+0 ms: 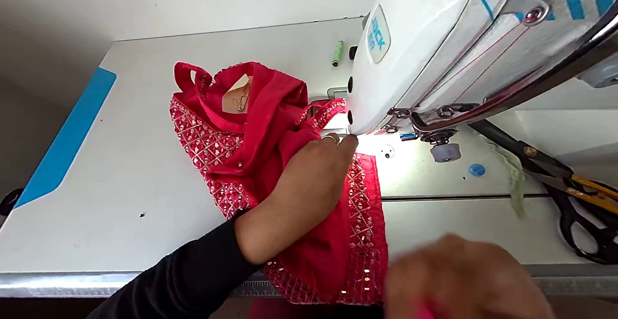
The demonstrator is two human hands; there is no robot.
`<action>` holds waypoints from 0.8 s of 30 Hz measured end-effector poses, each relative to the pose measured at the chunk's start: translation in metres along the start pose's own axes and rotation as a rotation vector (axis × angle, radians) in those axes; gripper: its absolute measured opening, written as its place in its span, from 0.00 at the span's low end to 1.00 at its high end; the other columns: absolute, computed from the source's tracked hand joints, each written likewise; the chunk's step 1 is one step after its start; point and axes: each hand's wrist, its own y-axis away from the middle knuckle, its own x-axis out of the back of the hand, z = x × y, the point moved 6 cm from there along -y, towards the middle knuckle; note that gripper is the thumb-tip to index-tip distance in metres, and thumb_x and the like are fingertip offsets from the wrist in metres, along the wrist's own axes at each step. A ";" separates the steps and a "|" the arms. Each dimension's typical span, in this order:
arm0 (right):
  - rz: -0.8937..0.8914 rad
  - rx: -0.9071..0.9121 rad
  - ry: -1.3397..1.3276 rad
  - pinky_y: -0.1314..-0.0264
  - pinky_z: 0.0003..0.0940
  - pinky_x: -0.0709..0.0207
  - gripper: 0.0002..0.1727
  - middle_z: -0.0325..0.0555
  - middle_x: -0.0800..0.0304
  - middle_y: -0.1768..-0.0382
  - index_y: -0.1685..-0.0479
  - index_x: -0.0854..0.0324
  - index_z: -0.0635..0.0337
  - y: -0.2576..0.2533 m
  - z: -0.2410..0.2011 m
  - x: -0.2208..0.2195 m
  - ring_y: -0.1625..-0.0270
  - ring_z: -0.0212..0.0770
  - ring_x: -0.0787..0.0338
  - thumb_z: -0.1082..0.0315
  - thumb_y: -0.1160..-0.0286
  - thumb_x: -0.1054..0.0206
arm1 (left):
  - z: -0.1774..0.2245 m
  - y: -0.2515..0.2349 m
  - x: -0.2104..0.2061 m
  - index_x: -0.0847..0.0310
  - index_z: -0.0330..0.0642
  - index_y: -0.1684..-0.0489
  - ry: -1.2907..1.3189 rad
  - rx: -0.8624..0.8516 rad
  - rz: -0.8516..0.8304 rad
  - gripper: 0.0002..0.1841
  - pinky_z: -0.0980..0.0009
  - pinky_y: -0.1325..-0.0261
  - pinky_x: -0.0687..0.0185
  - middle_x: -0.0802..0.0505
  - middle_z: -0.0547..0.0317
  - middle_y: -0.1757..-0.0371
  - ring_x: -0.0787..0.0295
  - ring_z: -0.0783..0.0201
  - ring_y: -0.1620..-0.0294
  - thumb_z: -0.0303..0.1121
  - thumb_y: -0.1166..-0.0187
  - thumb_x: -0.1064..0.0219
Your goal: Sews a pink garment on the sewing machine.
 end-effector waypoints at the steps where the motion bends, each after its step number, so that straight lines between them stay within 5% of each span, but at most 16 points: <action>1: 0.146 -0.028 0.247 0.55 0.15 0.16 0.09 0.31 0.08 0.61 0.57 0.15 0.52 -0.003 0.013 0.006 0.57 0.20 0.10 0.61 0.12 0.38 | -0.001 0.000 0.002 0.14 0.38 0.48 0.035 0.006 -0.003 0.10 0.58 0.57 0.13 0.10 0.47 0.56 0.09 0.52 0.57 0.25 0.24 0.29; 5: 0.521 -0.195 0.758 0.66 0.15 0.16 0.06 0.26 0.11 0.65 0.58 0.12 0.47 -0.003 0.061 0.027 0.66 0.20 0.13 0.64 0.20 0.35 | -0.006 0.002 0.006 0.12 0.41 0.49 0.053 0.021 0.000 0.08 0.65 0.64 0.15 0.14 0.50 0.58 0.12 0.56 0.63 0.25 0.22 0.31; 11: 0.512 -0.202 0.836 0.65 0.13 0.18 0.08 0.26 0.12 0.65 0.56 0.12 0.48 0.001 0.063 0.027 0.67 0.18 0.14 0.62 0.19 0.37 | -0.006 0.006 0.005 0.06 0.41 0.57 -0.050 0.011 -0.006 0.08 0.67 0.60 0.13 0.11 0.50 0.56 0.10 0.57 0.58 0.23 0.22 0.32; 14: 0.501 -0.216 0.792 0.63 0.16 0.14 0.08 0.26 0.10 0.63 0.56 0.11 0.47 0.003 0.064 0.030 0.64 0.20 0.11 0.61 0.19 0.36 | -0.004 0.008 0.008 0.04 0.43 0.58 -0.155 -0.018 0.030 0.10 0.62 0.54 0.11 0.09 0.46 0.47 0.10 0.49 0.46 0.20 0.27 0.31; 18: 0.491 -0.206 0.823 0.65 0.13 0.17 0.08 0.25 0.12 0.64 0.57 0.11 0.47 0.004 0.063 0.030 0.66 0.18 0.14 0.61 0.20 0.36 | 0.002 0.011 0.008 0.06 0.39 0.62 -0.281 -0.155 0.026 0.10 0.56 0.52 0.21 0.11 0.48 0.39 0.17 0.47 0.40 0.19 0.27 0.34; 21: 0.472 -0.203 0.843 0.66 0.14 0.16 0.08 0.25 0.12 0.65 0.58 0.11 0.46 0.007 0.060 0.037 0.67 0.17 0.14 0.61 0.21 0.37 | 0.010 0.018 -0.003 0.09 0.36 0.52 -0.327 -0.257 -0.040 0.12 0.59 0.40 0.21 0.09 0.52 0.38 0.15 0.53 0.33 0.20 0.21 0.40; 24: 0.421 -0.236 0.815 0.65 0.16 0.15 0.07 0.23 0.12 0.65 0.59 0.12 0.44 0.014 0.055 0.049 0.67 0.19 0.13 0.59 0.22 0.36 | 0.018 0.026 -0.010 0.14 0.32 0.35 -0.276 -0.238 -0.163 0.19 0.61 0.26 0.21 0.09 0.45 0.33 0.16 0.51 0.25 0.22 0.20 0.43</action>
